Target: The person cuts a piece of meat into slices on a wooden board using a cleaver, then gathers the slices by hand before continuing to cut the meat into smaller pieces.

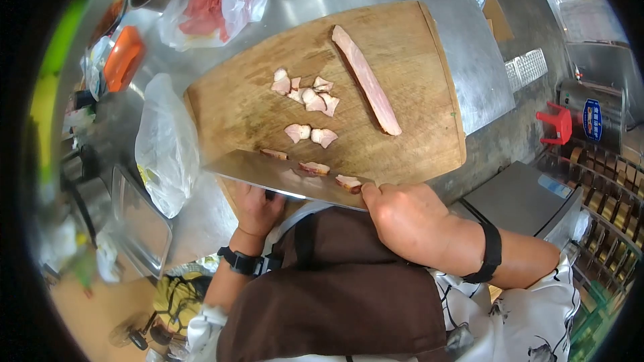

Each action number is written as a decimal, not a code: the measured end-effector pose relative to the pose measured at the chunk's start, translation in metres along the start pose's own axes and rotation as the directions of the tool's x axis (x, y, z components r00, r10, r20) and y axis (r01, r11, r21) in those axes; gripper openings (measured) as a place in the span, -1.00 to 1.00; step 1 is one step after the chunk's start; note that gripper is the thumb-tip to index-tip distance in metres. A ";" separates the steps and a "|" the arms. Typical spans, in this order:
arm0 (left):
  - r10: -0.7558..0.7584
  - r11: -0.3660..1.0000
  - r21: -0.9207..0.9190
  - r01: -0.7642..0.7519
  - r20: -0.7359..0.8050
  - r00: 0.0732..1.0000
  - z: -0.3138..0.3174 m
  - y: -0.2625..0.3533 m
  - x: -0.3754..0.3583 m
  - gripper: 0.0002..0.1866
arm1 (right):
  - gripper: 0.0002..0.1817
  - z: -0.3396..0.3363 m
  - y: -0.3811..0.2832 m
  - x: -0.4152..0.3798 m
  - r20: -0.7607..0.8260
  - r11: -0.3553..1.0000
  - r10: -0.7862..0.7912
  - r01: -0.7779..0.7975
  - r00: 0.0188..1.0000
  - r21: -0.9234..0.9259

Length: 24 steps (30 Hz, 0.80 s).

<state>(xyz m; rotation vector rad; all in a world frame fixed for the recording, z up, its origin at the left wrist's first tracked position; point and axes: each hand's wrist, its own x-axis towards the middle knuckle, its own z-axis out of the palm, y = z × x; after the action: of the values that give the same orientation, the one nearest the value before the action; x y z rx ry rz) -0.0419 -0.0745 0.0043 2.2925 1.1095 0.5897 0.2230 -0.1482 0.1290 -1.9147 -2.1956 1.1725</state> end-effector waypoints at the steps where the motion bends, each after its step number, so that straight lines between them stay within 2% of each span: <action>1: 0.004 1.000 -0.003 -0.004 0.003 1.000 0.000 0.000 0.000 -0.63 | -0.80 -0.002 0.000 0.000 0.010 1.000 -0.002 0.002 1.000 0.005; 9: -0.038 0.999 -0.036 0.039 0.014 0.999 -0.002 -0.005 0.000 -0.59 | -0.79 -0.005 -0.003 0.020 0.125 1.000 0.010 -0.009 0.992 -0.005; 12: -0.054 0.998 -0.042 0.054 0.009 0.998 -0.001 -0.006 0.002 -0.58 | -0.80 0.002 -0.005 0.038 0.067 0.997 -0.061 0.058 0.996 0.043; 15: -0.037 0.999 -0.024 0.037 0.014 0.999 -0.001 -0.006 0.001 -0.57 | -0.81 0.002 -0.003 0.036 0.071 0.998 -0.044 0.041 0.997 0.038; 18: -0.034 0.999 -0.035 0.034 0.015 0.999 -0.002 -0.006 0.002 -0.57 | -0.82 -0.009 0.003 0.014 0.125 0.998 0.047 -0.050 0.991 0.026; 24: -0.055 0.998 -0.026 0.055 0.012 0.998 -0.002 -0.002 0.005 -0.56 | -0.84 0.000 -0.010 0.052 0.090 0.997 -0.043 0.036 0.995 0.072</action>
<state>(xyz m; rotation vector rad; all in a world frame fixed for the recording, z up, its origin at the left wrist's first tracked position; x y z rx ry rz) -0.0407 -0.0688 0.0055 2.2326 1.1485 0.5657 0.2015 -0.1039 0.1109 -1.8177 -2.1929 1.3371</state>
